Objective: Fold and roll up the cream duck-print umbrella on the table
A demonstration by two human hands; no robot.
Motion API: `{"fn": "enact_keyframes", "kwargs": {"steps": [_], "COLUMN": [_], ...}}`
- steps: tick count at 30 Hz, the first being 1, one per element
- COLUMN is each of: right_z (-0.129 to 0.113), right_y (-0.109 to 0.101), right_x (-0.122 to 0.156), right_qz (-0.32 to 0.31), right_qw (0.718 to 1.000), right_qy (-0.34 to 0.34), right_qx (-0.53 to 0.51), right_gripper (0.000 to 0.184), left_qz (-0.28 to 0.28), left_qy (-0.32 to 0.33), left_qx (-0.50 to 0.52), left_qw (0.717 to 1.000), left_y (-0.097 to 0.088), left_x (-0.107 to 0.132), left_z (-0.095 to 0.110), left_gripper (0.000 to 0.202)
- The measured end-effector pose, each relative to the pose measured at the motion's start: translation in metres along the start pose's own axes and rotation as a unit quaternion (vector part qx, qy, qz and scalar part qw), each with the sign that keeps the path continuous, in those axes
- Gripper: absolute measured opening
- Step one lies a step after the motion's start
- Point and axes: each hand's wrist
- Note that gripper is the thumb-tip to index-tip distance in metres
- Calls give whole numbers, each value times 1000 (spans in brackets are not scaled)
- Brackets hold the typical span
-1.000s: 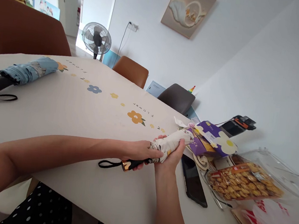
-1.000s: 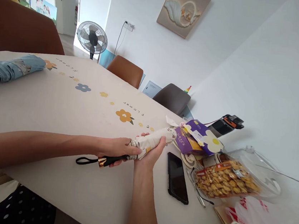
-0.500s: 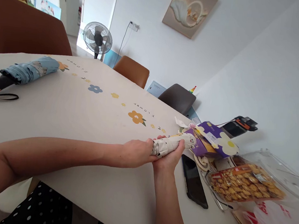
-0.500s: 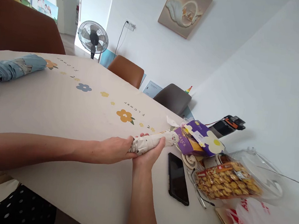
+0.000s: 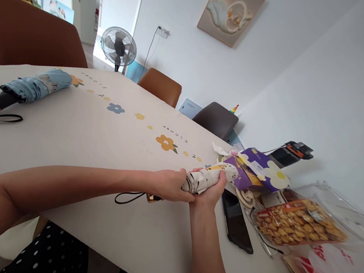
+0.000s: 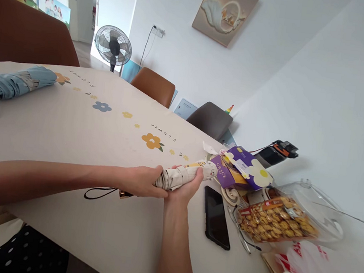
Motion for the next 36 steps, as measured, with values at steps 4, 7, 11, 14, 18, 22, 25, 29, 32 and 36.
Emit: {"fn": "enact_keyframes", "kwargs": {"steps": [4,7,11,14,18,22,25,29,32,36], "right_z": [-2,-1,0,1,3,4,5,7,8,8], "right_y": [-1,0,2,3,3,2,2,3,3,2], "right_x": [2,4,7,5,2,1,2,4,3,0], "right_qz": [-21,-42,-71,-57,-27,-24,-23,-16,-4,7], "right_qw": [1000,999,997,998,999,999,999,999,999,999], "right_qy": [0,10,9,23,1,-4,8,15,24,29], "right_qx": [8,21,20,4,-17,-22,-23,-32,-41,-40], "right_gripper": [40,42,42,42,39,40,42,40,40,39], "left_qz": [-78,-113,-96,-64,-49,-13,28,71,84,92], "left_qy": [-40,-28,-35,-33,-27,-34,-38,-3,5,-13], "left_qx": [249,411,439,366,207,111,42,-47,-108,-187], "left_qw": [965,904,893,928,977,993,998,996,991,978], "left_y": [-7,-4,0,3,5,7,8,10,12,17], "left_x": [-6,-13,-15,-13,-9,-7,-8,-8,-8,-10], "left_z": [-4,-9,-14,-16,-15,-10,-7,-7,-7,-5], "left_gripper": [53,47,45,44,43,49,52,49,45,41]}}
Point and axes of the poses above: each hand's wrist, its own x-axis away from the middle knuckle, its own y-axis out of the palm, z = x × y, and after that the axes turned 11 degrees about y, right-handed
